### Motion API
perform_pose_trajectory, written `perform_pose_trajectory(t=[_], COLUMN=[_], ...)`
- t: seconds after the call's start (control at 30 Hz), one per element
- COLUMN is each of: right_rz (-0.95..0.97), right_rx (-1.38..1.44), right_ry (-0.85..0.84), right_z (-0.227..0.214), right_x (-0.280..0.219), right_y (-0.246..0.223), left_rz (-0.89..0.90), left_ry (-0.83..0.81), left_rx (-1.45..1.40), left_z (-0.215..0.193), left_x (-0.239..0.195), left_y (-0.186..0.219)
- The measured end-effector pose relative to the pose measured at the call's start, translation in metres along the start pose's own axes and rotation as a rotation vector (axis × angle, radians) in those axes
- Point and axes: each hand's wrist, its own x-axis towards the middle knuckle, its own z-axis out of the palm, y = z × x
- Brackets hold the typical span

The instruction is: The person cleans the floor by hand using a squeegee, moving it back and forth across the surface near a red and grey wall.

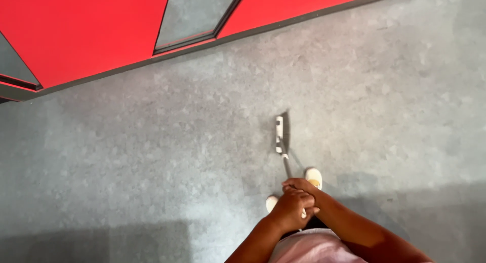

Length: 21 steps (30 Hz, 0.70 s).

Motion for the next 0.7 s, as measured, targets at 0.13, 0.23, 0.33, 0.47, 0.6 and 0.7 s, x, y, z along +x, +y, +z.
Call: perform_pose_trajectory(t=[0.13,0.23,0.33,0.47,0.6,0.7], right_rz=[-0.177,-0.240,-0.207,-0.168,-0.165,-0.103], right_rx=[-0.155,-0.231,-0.272,-0.228,-0.162,-0.101], right_ry=[0.136,0.281,0.438,0.572,0.716,0.796], right_z=[-0.009,-0.004,0.012,0.012,-0.016,-0.033], right_x=[-0.028,-0.089,-0.162,-0.203,-0.187,-0.149], right_y=[-0.047,-0.067,-0.076,-0.100,-0.133,-0.140], left_rz=[-0.085,0.035,0.157,0.246,0.210,0.198], left_ry=[-0.003,-0.052,-0.103,-0.149,-0.056,-0.001], left_rx=[0.035,0.012,-0.032,-0.083,-0.136,-0.083], left_z=[-0.002,0.000,0.005,0.035,0.049,0.053], left_x=[0.058,0.096,0.121,0.144,0.167,0.161], left_y=[0.009,0.042,0.072,0.080,0.035,0.019])
